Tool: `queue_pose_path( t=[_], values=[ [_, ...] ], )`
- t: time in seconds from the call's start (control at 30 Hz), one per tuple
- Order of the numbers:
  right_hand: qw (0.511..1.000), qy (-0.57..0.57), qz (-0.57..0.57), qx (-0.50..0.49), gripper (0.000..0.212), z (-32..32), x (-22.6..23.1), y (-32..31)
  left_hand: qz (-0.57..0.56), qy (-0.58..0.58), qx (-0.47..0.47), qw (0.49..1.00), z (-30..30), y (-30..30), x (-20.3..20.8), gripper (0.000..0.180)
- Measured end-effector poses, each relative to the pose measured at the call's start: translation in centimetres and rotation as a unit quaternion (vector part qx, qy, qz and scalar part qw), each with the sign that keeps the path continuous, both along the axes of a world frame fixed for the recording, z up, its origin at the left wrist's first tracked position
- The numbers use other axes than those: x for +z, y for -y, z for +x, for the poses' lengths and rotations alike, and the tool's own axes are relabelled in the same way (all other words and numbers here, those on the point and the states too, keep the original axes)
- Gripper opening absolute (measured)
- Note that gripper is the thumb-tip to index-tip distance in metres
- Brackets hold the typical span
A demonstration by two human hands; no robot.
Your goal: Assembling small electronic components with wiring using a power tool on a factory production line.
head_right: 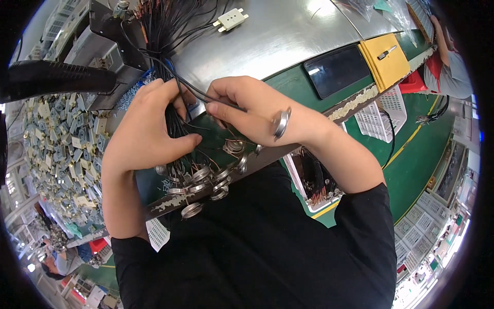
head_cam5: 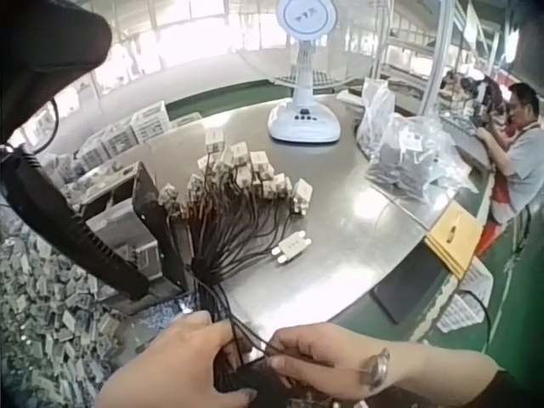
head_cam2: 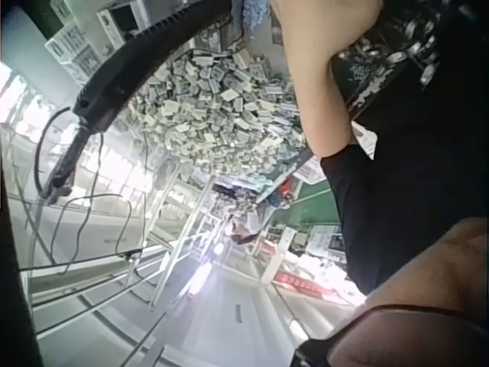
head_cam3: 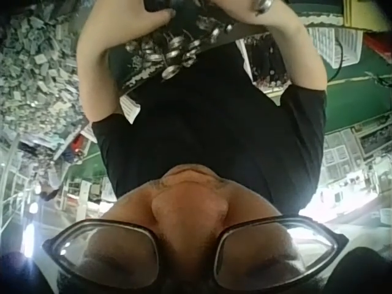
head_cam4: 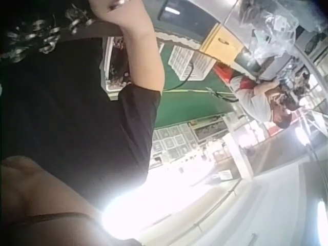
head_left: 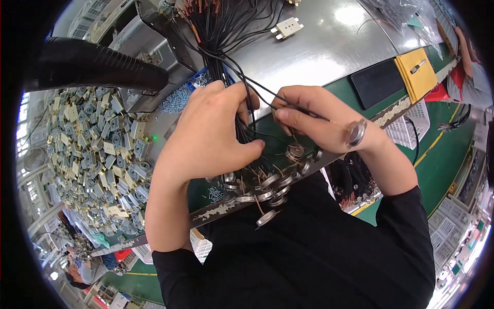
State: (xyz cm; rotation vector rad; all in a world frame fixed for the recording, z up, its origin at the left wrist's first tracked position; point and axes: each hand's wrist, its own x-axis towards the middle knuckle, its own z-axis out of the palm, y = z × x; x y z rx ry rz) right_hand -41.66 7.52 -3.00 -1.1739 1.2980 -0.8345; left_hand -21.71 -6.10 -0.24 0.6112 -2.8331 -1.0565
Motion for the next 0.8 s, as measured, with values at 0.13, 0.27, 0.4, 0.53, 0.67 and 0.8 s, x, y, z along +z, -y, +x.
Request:
queue_pose_path(
  t=[0.13,0.27,0.4,0.53,0.67,0.8],
  values=[
    [1.0,0.0,0.009,-0.025,0.023,0.2,-0.1,-0.1,-0.018,0.023,-0.005,1.0,-0.3,-0.1,0.0,0.044],
    [0.96,0.263,0.083,-0.048,0.021,-0.2,0.6,0.0,-0.031,0.009,-0.01,0.999,-0.4,-0.2,-0.2,0.04],
    [0.971,0.201,0.127,-0.032,0.023,0.4,1.5,0.0,-0.045,-0.045,0.011,0.998,-0.5,-0.5,-0.9,0.041],
    [0.996,-0.046,0.076,-0.031,0.023,-1.5,2.7,1.4,-0.032,-0.035,0.02,0.999,-0.2,-0.4,-1.2,0.038],
    [0.992,-0.123,-0.029,0.015,0.019,-3.0,1.6,3.2,0.033,-0.055,0.033,0.997,0.0,-0.1,-1.6,0.022],
    [0.998,-0.045,-0.048,-0.004,0.018,-1.3,-0.4,4.0,0.063,-0.09,0.038,0.993,0.6,0.1,-2.5,0.014]
  ],
)
